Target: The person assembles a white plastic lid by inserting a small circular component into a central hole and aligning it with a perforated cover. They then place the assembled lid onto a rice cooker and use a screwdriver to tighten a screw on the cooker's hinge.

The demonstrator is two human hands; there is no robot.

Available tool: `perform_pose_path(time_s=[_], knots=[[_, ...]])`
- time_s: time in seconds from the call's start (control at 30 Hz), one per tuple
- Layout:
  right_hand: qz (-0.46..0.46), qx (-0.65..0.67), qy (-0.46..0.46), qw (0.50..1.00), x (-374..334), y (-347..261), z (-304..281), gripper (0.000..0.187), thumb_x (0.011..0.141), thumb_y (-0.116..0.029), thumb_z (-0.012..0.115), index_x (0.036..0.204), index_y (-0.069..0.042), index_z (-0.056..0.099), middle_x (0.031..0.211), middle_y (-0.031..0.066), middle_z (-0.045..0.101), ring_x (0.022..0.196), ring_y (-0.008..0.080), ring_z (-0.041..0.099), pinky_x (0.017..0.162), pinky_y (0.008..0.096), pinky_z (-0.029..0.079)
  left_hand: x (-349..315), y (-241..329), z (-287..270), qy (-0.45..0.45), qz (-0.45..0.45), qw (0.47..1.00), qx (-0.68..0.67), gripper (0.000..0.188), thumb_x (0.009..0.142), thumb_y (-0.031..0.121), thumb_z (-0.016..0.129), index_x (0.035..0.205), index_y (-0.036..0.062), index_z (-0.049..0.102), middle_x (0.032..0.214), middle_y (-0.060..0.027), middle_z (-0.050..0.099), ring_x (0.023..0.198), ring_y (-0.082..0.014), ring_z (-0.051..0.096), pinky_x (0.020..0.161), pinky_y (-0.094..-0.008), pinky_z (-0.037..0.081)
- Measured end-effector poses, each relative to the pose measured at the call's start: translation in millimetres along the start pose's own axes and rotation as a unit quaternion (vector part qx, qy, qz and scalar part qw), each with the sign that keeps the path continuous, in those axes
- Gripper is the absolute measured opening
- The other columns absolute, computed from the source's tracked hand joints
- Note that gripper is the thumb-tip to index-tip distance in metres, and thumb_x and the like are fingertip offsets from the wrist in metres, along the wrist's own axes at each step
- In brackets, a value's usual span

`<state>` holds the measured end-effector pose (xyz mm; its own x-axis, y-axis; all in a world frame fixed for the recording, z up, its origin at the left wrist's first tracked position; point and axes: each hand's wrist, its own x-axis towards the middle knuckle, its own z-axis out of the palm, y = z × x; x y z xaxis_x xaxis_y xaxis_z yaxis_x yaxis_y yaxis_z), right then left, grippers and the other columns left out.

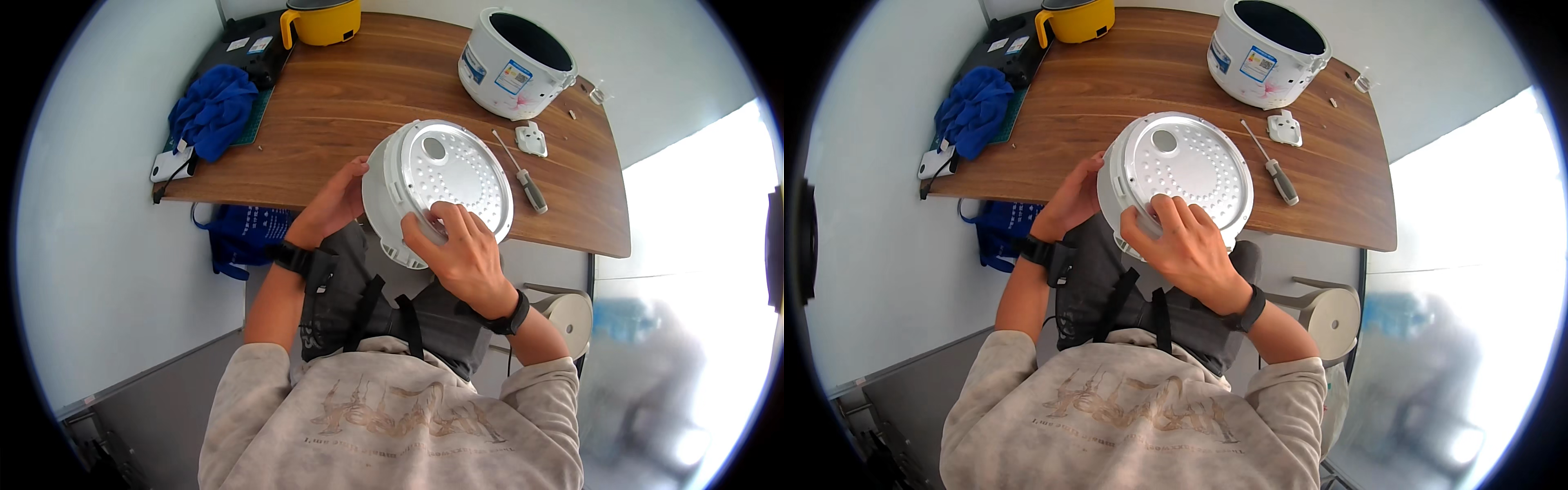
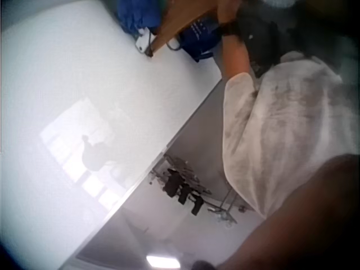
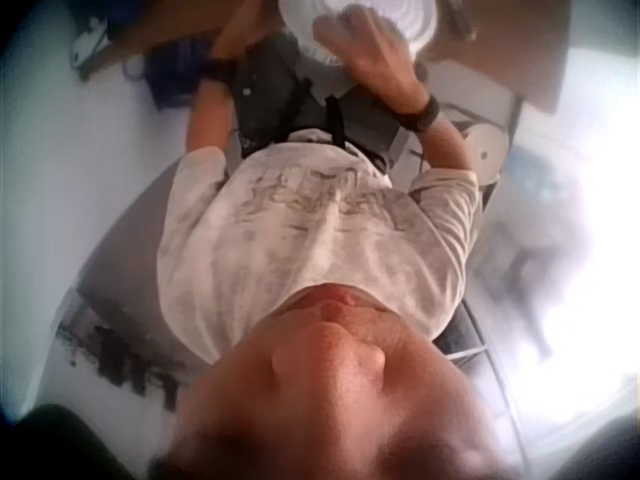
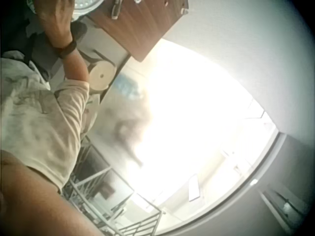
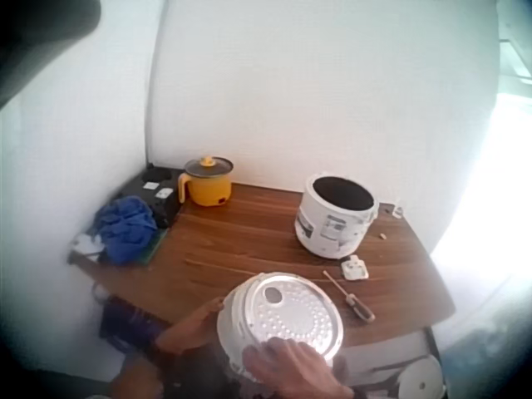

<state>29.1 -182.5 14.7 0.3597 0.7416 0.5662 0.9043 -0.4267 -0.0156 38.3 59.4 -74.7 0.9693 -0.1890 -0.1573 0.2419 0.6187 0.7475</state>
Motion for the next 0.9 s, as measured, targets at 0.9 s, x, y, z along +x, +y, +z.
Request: perform_pose_path(time_s=[0.9], knots=[[0.025,-0.001,0.01,1.0,-1,-17,29,0.037,0.079,-0.015,0.072,0.115,-0.015,0.066,0.093,0.0041,0.051,0.077,0.0182,0.056,0.061,0.031,0.049,2,-5,-8,-0.013,0.015,0.999,0.034,0.031,0.105,0.037,0.049,0.126,0.0137,0.054,0.114,-0.0004,0.064,0.101,-0.0105,0.061,0.088,-0.0307,0.05]])
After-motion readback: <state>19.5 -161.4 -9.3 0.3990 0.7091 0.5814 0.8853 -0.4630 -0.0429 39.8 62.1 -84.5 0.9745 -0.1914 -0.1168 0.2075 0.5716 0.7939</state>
